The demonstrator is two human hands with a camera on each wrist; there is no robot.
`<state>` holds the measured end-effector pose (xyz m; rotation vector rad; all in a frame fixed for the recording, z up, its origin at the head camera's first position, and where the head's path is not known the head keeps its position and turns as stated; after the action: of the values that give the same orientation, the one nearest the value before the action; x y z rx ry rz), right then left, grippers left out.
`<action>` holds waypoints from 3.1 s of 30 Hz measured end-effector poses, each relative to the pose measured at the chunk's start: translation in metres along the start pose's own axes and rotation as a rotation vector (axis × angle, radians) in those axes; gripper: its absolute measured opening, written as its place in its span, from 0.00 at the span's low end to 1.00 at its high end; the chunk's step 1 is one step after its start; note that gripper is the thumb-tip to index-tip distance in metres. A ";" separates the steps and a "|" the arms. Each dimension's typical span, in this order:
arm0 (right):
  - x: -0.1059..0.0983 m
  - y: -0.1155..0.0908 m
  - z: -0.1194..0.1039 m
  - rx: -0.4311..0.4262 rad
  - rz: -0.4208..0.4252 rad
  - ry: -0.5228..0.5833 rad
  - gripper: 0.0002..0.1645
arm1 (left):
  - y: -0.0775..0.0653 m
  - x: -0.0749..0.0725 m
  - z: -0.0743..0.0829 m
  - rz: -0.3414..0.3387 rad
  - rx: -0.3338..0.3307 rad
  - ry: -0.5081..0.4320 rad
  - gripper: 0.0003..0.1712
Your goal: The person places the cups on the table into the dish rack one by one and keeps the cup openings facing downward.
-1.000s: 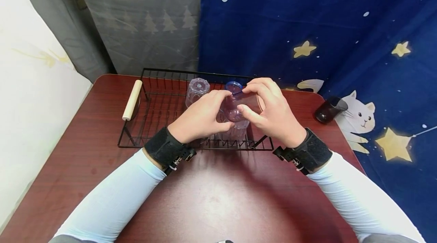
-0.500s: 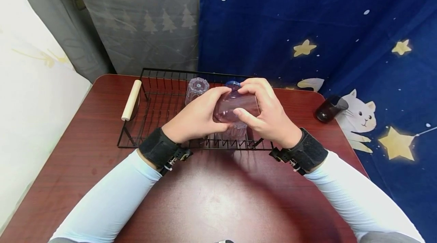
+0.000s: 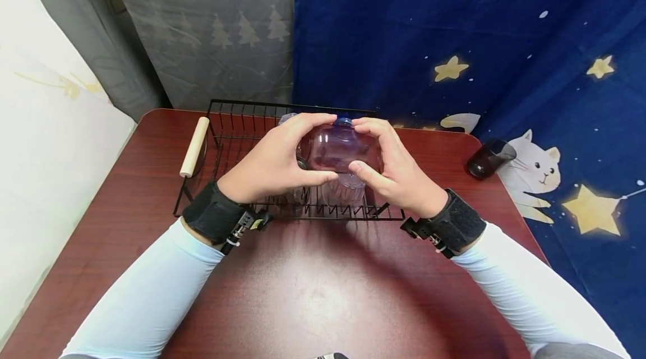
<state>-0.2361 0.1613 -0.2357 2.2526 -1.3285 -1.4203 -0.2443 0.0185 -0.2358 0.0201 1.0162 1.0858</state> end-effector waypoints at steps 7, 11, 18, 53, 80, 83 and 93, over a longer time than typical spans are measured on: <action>0.009 -0.004 0.005 0.065 -0.084 -0.048 0.37 | 0.000 -0.011 0.008 0.047 0.033 -0.031 0.48; 0.013 -0.005 0.005 0.082 -0.102 -0.091 0.37 | 0.000 -0.014 0.012 0.069 0.050 -0.038 0.46; 0.014 -0.003 0.001 0.043 -0.102 -0.119 0.37 | 0.001 -0.020 0.013 0.076 0.035 -0.015 0.45; -0.018 -0.027 0.053 0.195 -0.097 -0.353 0.36 | -0.025 -0.088 -0.102 0.007 -0.408 0.236 0.43; -0.022 -0.051 0.072 0.243 -0.091 -0.356 0.36 | -0.043 -0.061 -0.184 -0.159 -0.659 0.294 0.49; -0.023 -0.051 0.073 0.245 -0.084 -0.356 0.36 | -0.044 -0.060 -0.187 -0.158 -0.665 0.299 0.48; -0.025 -0.052 0.078 0.245 -0.080 -0.355 0.36 | -0.040 -0.056 -0.196 -0.179 -0.681 0.348 0.50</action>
<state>-0.2706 0.2336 -0.2895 2.2973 -1.6100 -1.8458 -0.3550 -0.1305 -0.3291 -0.8182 0.8844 1.2450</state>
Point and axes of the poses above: each hand's wrist, its own y-axis towards the middle knuckle, its own x-axis out of the palm, z = x × y, the point moved 10 cm from there along y, towards the middle knuckle
